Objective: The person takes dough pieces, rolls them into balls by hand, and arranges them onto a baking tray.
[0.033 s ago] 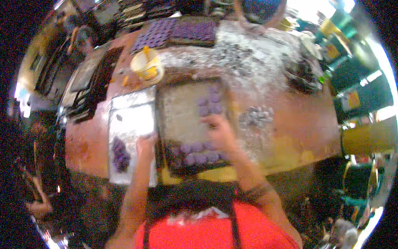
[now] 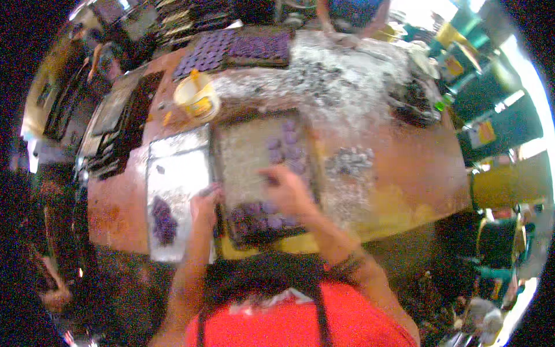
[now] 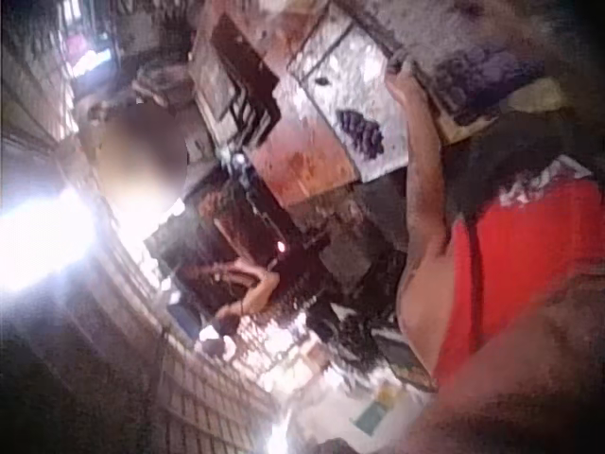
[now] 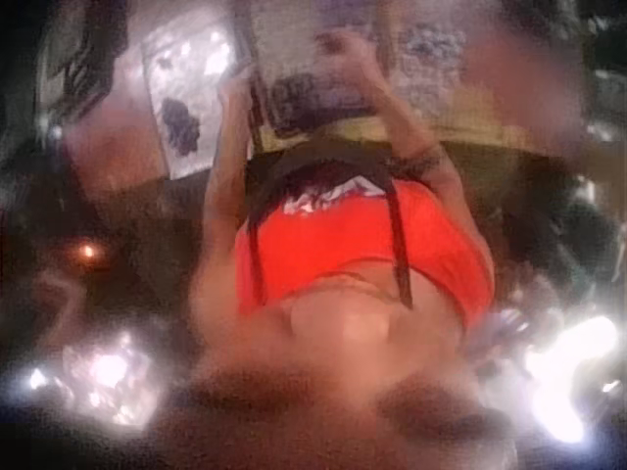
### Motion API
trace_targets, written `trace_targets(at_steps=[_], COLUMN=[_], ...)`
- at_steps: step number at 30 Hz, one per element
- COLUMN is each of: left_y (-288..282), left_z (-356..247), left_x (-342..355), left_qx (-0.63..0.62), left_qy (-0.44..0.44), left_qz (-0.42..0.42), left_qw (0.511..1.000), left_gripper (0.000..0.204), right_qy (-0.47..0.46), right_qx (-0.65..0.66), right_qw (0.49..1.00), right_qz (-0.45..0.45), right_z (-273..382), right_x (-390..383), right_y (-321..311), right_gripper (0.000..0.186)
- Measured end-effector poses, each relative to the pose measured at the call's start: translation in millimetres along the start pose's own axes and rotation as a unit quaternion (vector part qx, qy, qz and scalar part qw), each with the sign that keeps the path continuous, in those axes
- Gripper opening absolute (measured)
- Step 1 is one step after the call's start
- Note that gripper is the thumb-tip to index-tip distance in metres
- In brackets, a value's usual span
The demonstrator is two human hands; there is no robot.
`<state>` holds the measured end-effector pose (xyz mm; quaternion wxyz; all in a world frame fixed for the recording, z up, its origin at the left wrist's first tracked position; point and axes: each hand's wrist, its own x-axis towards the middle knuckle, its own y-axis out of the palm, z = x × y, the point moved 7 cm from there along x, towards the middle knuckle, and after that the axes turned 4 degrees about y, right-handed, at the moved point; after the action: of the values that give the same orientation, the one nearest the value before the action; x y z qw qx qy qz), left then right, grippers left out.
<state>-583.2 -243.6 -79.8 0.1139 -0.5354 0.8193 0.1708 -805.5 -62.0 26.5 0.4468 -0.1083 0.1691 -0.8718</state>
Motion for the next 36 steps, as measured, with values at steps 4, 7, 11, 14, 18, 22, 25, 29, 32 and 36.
trace_targets(at_steps=[4,7,11,14,18,22,25,29,32,36], left_y=[85,81,79,94,120,119,127,143,125,152], left_z=[-32,-4,-21,-43,-59,-68,-103,-68,-47,-46], left_x=[-55,-60,-68,-73,-82,-76,-101,-77,-50,-68], left_qx=[0.039,-0.146,-0.143,-0.135,-0.202,-0.121,0.25,-0.153,-0.131,-0.119], left_qy=[-0.048,-0.101,-0.063,-0.006,-0.052,-0.001,0.348,-0.003,-0.082,-0.089], left_qz=[0.105,0.112,0.098,0.171,0.207,0.139,0.108,0.179,0.169,0.229], left_qw=[0.993,0.978,0.983,0.976,0.956,0.983,0.897,0.972,0.973,0.962], left_gripper=[0.035,0.031,0.03,0.03,0.025,0.023,0.019,0.033,0.04,0.048], right_qy=[-0.086,-0.098,-0.131,-0.006,0.152,0.155,0.059,-0.155,-0.161,-0.195], right_qx=[-0.04,-0.175,-0.094,-0.009,0.309,0.403,0.075,-0.092,-0.078,-0.087], right_qw=[0.992,0.979,0.987,0.989,0.927,0.902,0.992,0.976,0.984,0.975], right_qz=[0.079,0.031,0.021,0.149,0.146,-0.005,-0.088,-0.119,-0.03,0.055], right_z=[49,27,51,51,30,41,45,72,73,60], right_x=[-3,-4,-23,-10,-6,-10,-3,-12,-9,14], right_y=[34,49,53,27,29,30,-5,-10,-13,-16], right_gripper=[0.033,0.032,0.034,0.035,0.022,0.017,0.014,0.029,0.036,0.042])
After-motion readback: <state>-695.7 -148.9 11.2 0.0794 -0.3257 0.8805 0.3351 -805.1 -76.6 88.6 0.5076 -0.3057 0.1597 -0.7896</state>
